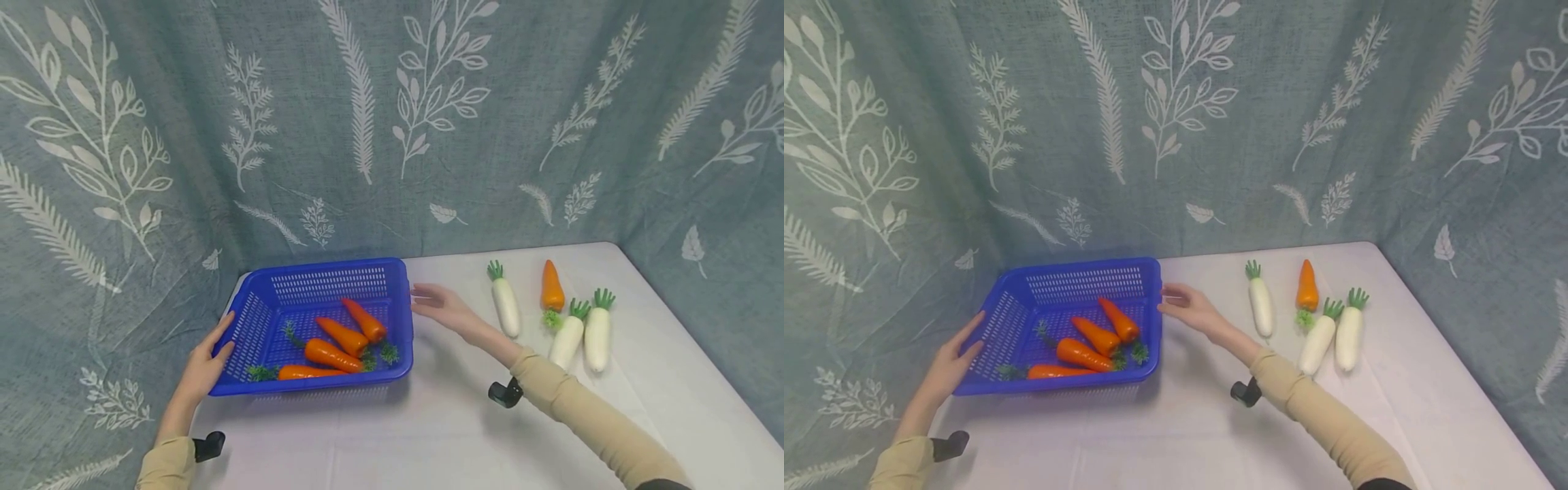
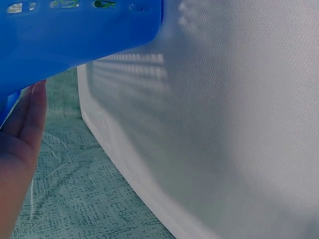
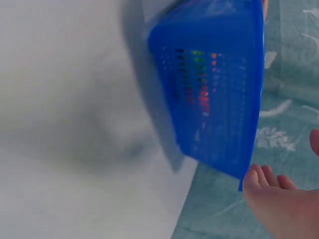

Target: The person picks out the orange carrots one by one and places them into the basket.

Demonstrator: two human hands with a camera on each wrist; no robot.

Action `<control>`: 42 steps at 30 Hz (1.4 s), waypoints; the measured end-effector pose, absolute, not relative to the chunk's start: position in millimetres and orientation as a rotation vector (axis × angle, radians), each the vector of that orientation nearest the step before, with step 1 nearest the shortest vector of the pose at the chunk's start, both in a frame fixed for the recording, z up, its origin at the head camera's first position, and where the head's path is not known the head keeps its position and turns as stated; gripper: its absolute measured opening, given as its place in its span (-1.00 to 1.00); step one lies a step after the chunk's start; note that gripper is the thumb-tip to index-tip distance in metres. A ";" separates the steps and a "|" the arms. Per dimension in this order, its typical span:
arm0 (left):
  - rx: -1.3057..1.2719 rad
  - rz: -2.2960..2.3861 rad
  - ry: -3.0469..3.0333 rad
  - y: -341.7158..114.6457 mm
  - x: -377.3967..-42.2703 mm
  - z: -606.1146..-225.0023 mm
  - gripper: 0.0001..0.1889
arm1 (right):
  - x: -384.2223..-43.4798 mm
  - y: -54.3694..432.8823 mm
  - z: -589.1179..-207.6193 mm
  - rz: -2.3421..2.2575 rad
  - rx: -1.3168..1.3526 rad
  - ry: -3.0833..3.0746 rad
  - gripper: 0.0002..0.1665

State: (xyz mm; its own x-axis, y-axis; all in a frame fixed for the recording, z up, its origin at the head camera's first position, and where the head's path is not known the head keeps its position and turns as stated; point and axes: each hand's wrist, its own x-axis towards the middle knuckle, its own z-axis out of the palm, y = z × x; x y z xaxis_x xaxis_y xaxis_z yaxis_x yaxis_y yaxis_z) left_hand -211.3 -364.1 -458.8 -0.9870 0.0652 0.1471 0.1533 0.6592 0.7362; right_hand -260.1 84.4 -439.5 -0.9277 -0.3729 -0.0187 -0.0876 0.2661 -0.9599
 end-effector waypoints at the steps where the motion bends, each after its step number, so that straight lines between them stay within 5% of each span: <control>1: -0.184 -1.242 -2.764 -364.3 -210.9 -459.0 -0.42 | -260.1 87.9 -440.5 -1.707 -0.428 2.312 -0.29; 42: -0.208 -1.252 -2.735 -366.7 -205.7 -466.7 -0.43 | -262.8 234.5 -451.0 -1.537 -0.096 2.581 -0.19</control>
